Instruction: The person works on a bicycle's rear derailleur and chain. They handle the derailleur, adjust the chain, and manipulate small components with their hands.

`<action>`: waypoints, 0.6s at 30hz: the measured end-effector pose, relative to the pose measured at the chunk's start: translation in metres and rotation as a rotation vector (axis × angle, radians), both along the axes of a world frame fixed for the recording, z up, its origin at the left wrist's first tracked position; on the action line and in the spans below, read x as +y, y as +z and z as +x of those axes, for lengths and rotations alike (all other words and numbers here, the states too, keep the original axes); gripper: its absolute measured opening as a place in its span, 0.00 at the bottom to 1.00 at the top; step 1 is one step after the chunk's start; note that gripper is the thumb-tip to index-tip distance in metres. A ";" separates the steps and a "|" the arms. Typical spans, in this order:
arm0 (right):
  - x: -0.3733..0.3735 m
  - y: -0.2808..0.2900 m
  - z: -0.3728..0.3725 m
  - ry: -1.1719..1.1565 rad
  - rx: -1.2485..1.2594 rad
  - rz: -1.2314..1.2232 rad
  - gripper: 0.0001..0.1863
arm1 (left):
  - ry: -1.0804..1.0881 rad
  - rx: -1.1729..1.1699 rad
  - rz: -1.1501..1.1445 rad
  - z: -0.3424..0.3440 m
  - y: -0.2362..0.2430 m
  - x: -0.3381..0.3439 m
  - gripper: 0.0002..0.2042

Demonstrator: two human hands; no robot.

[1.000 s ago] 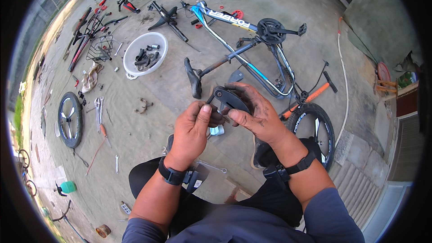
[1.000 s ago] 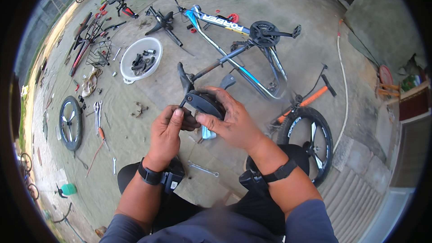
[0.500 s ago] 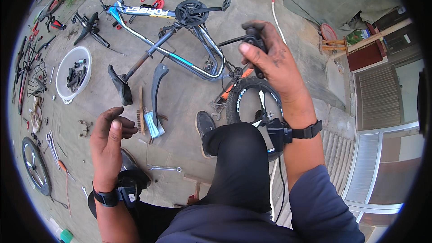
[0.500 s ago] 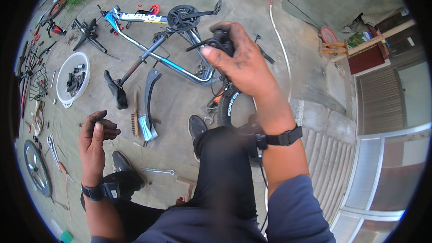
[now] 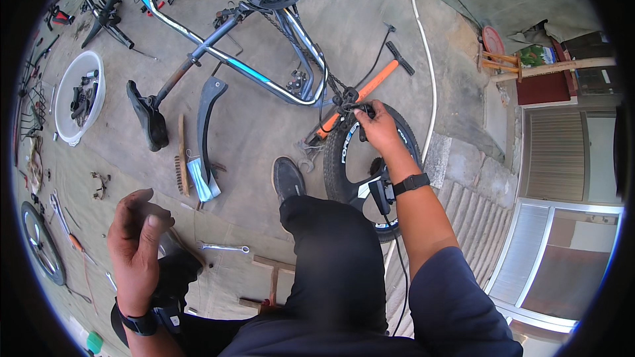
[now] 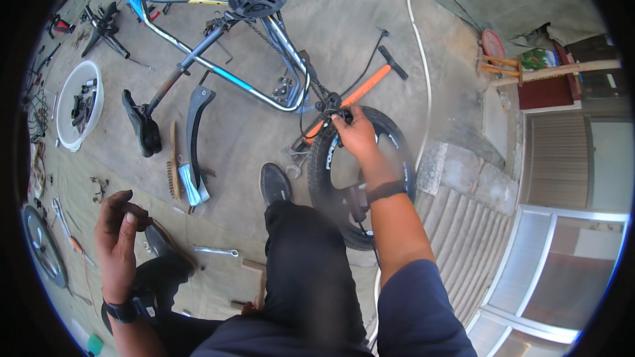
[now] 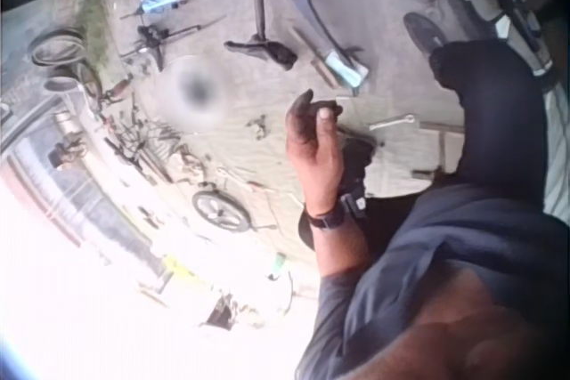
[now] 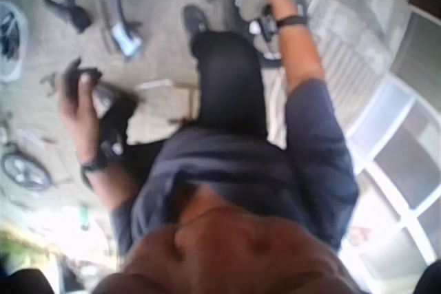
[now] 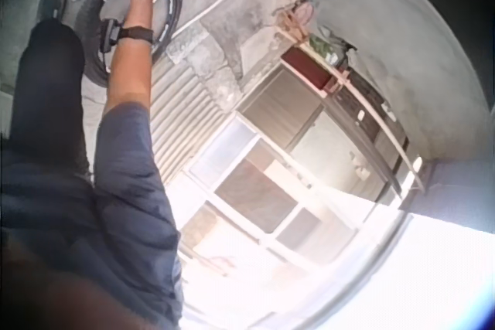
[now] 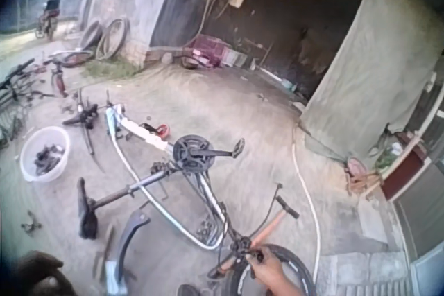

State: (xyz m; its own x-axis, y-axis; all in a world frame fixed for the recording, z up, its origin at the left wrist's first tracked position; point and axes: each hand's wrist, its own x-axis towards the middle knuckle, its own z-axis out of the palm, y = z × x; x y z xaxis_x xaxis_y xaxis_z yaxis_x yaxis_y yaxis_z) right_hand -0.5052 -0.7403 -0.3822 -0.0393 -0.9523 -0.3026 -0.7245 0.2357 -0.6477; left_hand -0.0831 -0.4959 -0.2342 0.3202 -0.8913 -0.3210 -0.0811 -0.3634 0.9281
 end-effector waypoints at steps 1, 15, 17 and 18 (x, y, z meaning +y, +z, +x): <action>-0.005 0.000 0.003 0.006 0.038 -0.003 0.23 | 0.000 -0.003 0.018 0.000 -0.001 -0.003 0.17; -0.025 -0.056 0.022 0.022 0.252 -0.083 0.28 | -0.005 -0.007 0.121 0.010 -0.017 -0.015 0.18; -0.024 -0.054 0.028 0.007 0.262 -0.086 0.28 | 0.000 -0.001 0.125 0.012 -0.019 -0.015 0.18; -0.023 -0.056 0.030 -0.011 0.252 -0.088 0.28 | 0.001 0.003 0.130 0.014 -0.019 -0.015 0.18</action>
